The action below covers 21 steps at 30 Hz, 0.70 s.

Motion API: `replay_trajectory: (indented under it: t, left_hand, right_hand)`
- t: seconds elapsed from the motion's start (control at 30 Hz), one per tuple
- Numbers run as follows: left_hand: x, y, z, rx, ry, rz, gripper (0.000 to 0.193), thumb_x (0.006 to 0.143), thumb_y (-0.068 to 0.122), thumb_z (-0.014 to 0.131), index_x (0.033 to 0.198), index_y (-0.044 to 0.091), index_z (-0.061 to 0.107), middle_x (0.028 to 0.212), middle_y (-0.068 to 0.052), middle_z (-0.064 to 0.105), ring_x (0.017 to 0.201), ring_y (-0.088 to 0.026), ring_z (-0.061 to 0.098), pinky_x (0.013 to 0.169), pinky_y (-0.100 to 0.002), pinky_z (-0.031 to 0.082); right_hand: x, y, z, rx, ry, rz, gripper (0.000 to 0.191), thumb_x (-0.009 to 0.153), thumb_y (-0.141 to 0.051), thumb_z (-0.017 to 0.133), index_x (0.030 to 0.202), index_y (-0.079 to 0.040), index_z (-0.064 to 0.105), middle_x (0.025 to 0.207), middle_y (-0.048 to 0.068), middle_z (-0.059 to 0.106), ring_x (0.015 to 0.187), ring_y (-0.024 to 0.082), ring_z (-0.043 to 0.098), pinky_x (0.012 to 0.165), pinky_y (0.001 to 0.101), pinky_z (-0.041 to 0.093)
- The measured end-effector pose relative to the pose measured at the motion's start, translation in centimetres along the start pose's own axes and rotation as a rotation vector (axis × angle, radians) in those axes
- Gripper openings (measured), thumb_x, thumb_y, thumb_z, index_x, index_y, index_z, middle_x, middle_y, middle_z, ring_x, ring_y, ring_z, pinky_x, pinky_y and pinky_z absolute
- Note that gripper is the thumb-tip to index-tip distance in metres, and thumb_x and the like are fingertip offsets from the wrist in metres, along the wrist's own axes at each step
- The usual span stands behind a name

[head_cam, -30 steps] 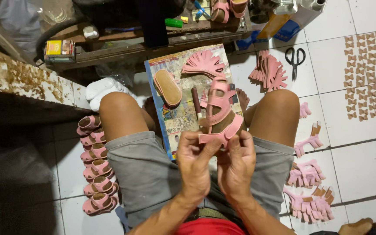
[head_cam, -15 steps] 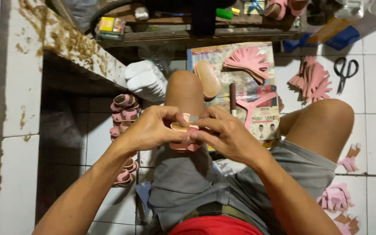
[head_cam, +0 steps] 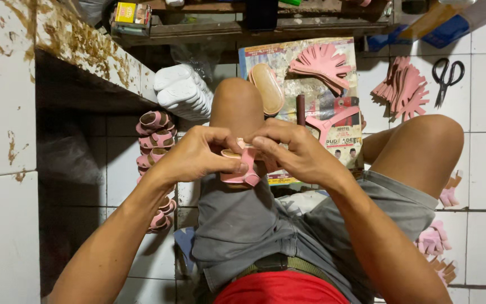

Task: The person sits on the floor assembling pink sandals. They fit a pink upper with straps onto a wooden last, press and shape the straps, use a wooden tool to seat the upper on the sole, and attach the assembled upper to a sole, working on one sandal at a time.

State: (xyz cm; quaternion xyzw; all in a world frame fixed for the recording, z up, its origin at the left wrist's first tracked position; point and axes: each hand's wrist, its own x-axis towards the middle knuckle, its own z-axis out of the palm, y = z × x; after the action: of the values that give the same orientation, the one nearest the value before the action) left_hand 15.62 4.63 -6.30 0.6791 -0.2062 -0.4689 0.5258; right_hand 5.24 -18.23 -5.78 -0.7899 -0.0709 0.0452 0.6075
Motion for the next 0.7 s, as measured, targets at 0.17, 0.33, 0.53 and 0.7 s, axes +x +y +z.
replay_trajectory:
  t: [0.17, 0.33, 0.53, 0.7]
  left_hand:
    - [0.0, 0.3, 0.3, -0.085, -0.042, -0.010, 0.018, 0.080, 0.011, 0.083, 0.092, 0.002, 0.074, 0.089, -0.004, 0.078, 0.083, -0.008, 0.072, 0.073, -0.024, 0.058]
    - [-0.6, 0.9, 0.8, 0.068, 0.001, 0.000, 0.020, 0.081, 0.014, 0.084, 0.094, 0.002, 0.076, 0.086, -0.002, 0.076, 0.080, -0.005, 0.066, 0.069, -0.023, 0.054]
    - [-1.5, 1.2, 1.9, 0.108, 0.056, 0.035, 0.021, 0.080, 0.016, 0.084, 0.093, 0.002, 0.076, 0.083, -0.001, 0.074, 0.080, -0.004, 0.063, 0.070, -0.022, 0.053]
    - [-3.4, 1.3, 3.1, 0.211, 0.119, 0.168, 0.027, 0.077, 0.017, 0.088, 0.097, 0.002, 0.077, 0.091, -0.006, 0.080, 0.086, -0.008, 0.070, 0.078, -0.026, 0.057]
  right_hand:
    - [-0.3, -0.6, 0.3, -0.150, -0.010, -0.174, 0.019, 0.097, -0.018, 0.070, 0.098, 0.000, 0.071, 0.090, 0.010, 0.066, 0.087, 0.025, 0.064, 0.077, 0.0375, 0.051]
    - [-0.3, -0.8, 1.1, -0.246, -0.011, -0.204, 0.019, 0.100, -0.019, 0.067, 0.097, 0.000, 0.064, 0.090, 0.013, 0.060, 0.087, 0.030, 0.059, 0.078, 0.0405, 0.048]
    - [-1.3, -0.9, 2.2, -0.330, -0.003, -0.150, 0.018, 0.101, -0.018, 0.066, 0.101, -0.001, 0.061, 0.095, 0.015, 0.057, 0.092, 0.033, 0.055, 0.083, 0.0427, 0.046]
    - [-2.7, -1.6, 3.1, -0.319, 0.128, -0.133, 0.049, 0.094, -0.024, 0.072, 0.134, -0.001, 0.054, 0.112, 0.018, 0.058, 0.107, 0.035, 0.057, 0.093, 0.0439, 0.047]
